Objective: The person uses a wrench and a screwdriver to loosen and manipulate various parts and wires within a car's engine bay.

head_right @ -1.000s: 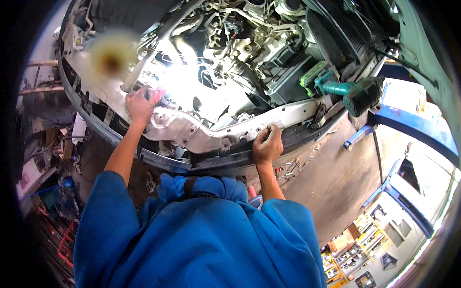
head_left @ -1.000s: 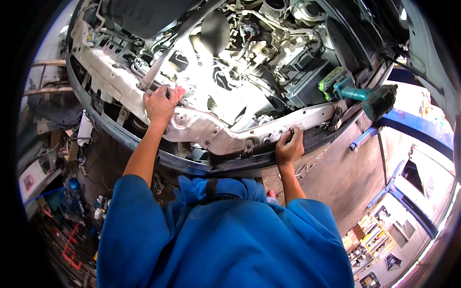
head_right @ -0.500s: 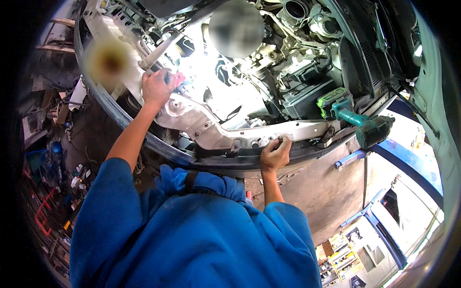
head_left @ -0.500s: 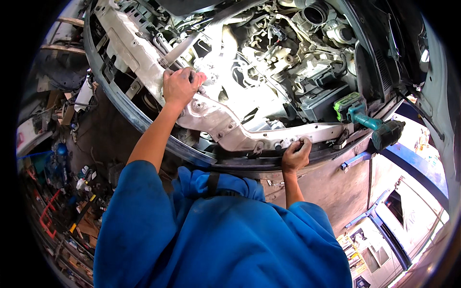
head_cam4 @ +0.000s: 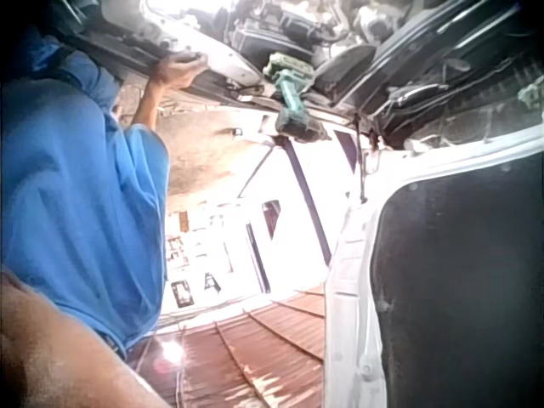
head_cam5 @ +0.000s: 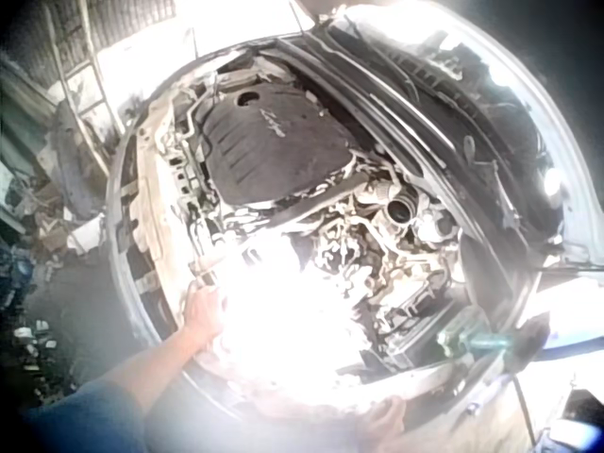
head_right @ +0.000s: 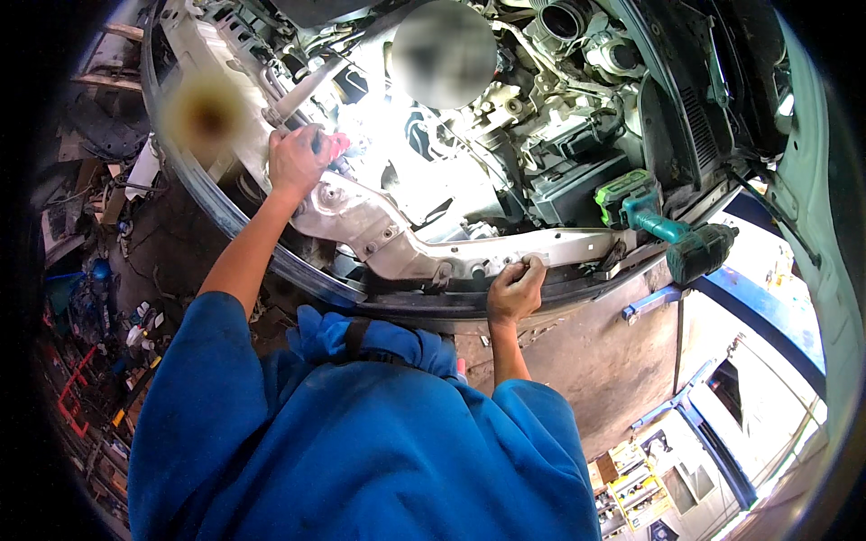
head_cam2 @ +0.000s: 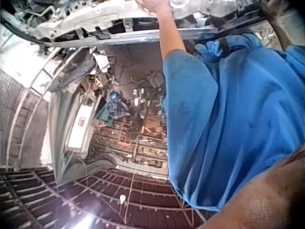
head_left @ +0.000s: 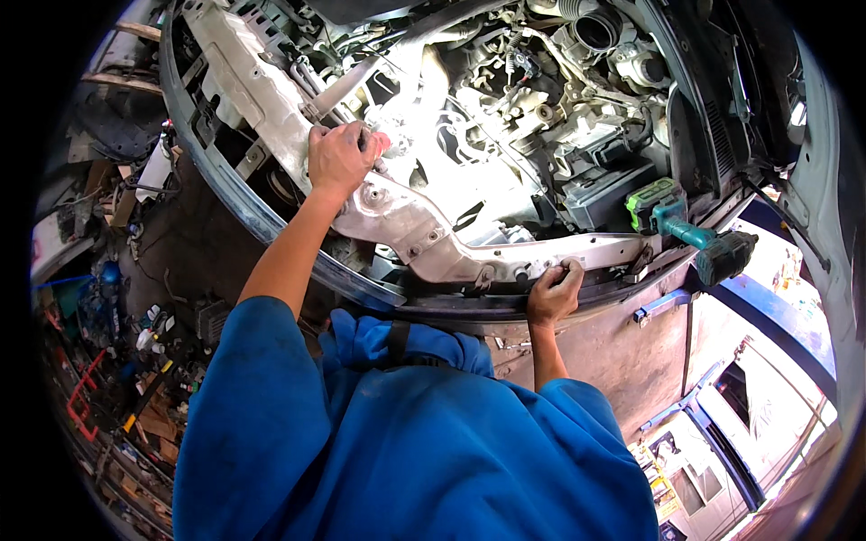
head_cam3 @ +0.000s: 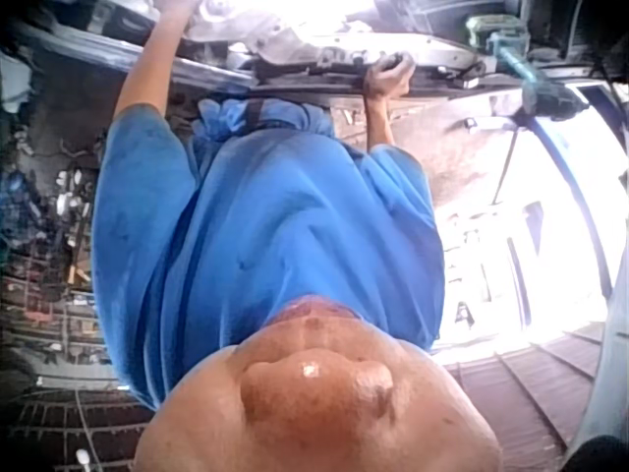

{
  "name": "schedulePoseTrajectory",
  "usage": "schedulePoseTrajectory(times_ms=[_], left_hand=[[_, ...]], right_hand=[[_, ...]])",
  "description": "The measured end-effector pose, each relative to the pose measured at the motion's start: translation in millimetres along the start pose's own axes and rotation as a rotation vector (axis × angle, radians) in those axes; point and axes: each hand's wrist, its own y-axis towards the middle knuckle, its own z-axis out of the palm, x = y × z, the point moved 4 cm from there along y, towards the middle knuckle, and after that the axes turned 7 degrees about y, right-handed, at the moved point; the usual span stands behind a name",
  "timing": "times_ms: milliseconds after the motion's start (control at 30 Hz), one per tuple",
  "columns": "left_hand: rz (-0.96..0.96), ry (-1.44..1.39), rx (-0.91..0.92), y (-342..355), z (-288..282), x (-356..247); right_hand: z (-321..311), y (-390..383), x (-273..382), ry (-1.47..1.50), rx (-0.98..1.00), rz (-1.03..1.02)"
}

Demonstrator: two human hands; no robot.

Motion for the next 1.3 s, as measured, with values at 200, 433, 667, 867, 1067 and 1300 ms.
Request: schedulePoseTrajectory(times_ms=[200,433,667,867,1067,1300], left_hand=[[-0.008,-0.006,0.000,-0.6,2.5,3.0],[-0.002,0.000,-0.014,-0.1,1.2,2.0],[0.041,-0.047,-0.111,-0.6,2.8,6.1],[0.027,-0.064,-0.051,-0.6,7.0,8.5],[0.044,-0.113,-0.136,-0.6,5.1,8.3],[0.048,-0.102,-0.146,-1.3,7.1,10.1]], right_hand=[[0.6,-0.2,-1.2,-0.006,0.011,-0.016],[3.3,-1.9,-6.6,-0.008,0.020,0.007],[3.1,-2.8,-1.8,0.034,0.038,0.040],[5.0,-3.1,-3.9,0.033,0.036,0.018],[6.9,-1.7,-1.9,0.019,0.061,0.005],[6.4,-1.2,-3.9,0.018,0.065,-0.014]])
